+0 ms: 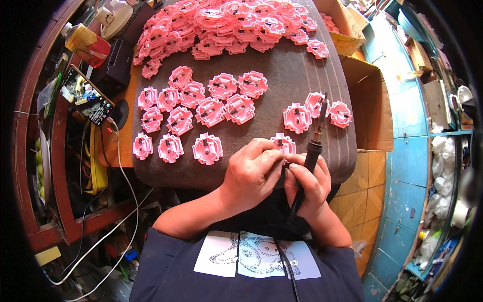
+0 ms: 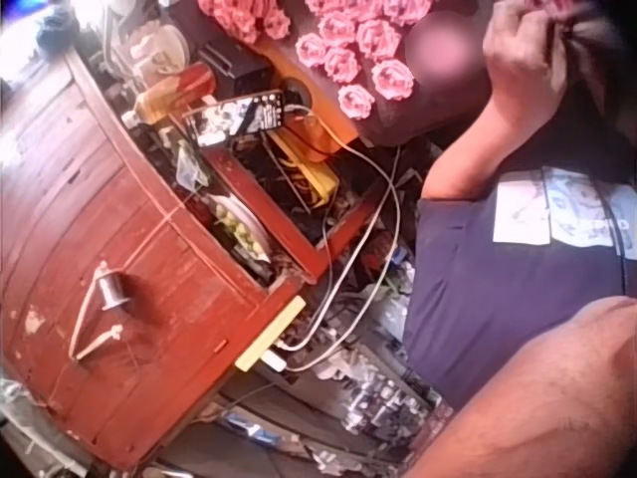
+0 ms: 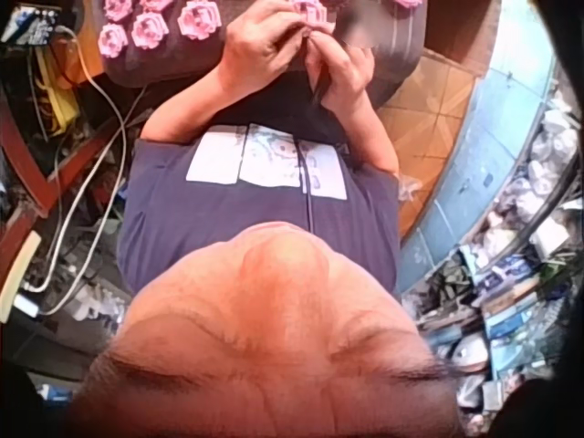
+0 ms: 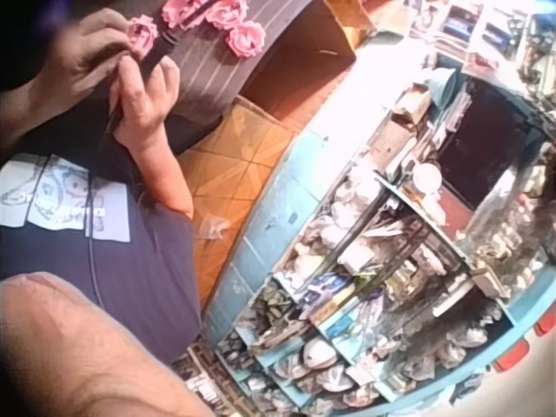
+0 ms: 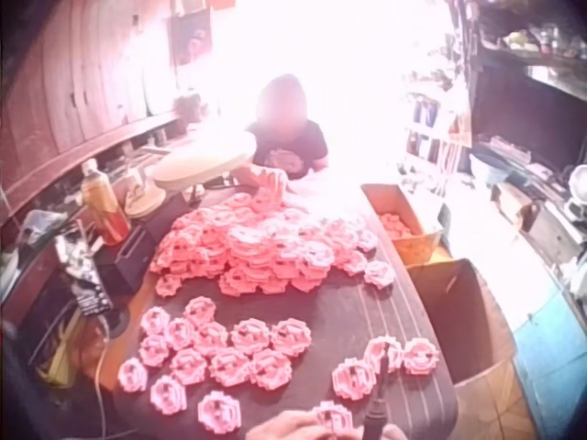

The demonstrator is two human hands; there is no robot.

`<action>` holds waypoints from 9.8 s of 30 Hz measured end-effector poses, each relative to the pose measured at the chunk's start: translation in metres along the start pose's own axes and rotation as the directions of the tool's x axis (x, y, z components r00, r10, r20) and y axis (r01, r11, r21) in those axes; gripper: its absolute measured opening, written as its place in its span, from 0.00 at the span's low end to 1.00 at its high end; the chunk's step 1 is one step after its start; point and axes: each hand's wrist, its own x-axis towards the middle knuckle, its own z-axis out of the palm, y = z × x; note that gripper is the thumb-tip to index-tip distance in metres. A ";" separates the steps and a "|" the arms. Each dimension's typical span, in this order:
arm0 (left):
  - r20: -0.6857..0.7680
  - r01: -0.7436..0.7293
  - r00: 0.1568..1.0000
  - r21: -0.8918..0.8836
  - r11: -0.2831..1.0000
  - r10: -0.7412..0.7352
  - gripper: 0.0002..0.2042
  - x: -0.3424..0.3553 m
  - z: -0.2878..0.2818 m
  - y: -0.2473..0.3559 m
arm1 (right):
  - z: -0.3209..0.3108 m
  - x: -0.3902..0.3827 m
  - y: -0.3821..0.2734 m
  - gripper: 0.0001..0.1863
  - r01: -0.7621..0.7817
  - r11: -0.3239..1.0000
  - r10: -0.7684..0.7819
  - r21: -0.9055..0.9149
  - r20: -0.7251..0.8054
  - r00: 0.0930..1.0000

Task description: The person uses a soldering iron to apply solder to small pink plastic components on a workbench. They pick up each component, apply solder to specific points, and place the finished pieces aside in a growing pile.

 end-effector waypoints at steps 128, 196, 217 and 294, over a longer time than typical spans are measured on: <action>0.007 -0.122 0.992 0.140 0.983 0.122 0.17 -0.016 -0.010 -0.007 | -0.003 0.014 -0.015 0.25 -0.096 0.992 0.110 -0.084 0.179 0.978; 0.068 -0.112 0.993 0.219 0.969 0.099 0.14 -0.005 -0.008 0.001 | -0.065 0.000 -0.025 0.14 -0.078 0.986 0.053 0.145 0.169 0.984; 0.074 -0.109 0.993 0.221 0.969 0.095 0.13 -0.006 -0.008 0.001 | -0.067 0.003 -0.027 0.14 -0.076 0.992 0.059 0.104 0.164 0.985; -0.015 -0.107 0.994 0.008 0.994 0.107 0.22 -0.019 -0.017 -0.005 | 0.004 0.021 -0.017 0.24 -0.129 0.991 0.134 -0.042 0.154 0.979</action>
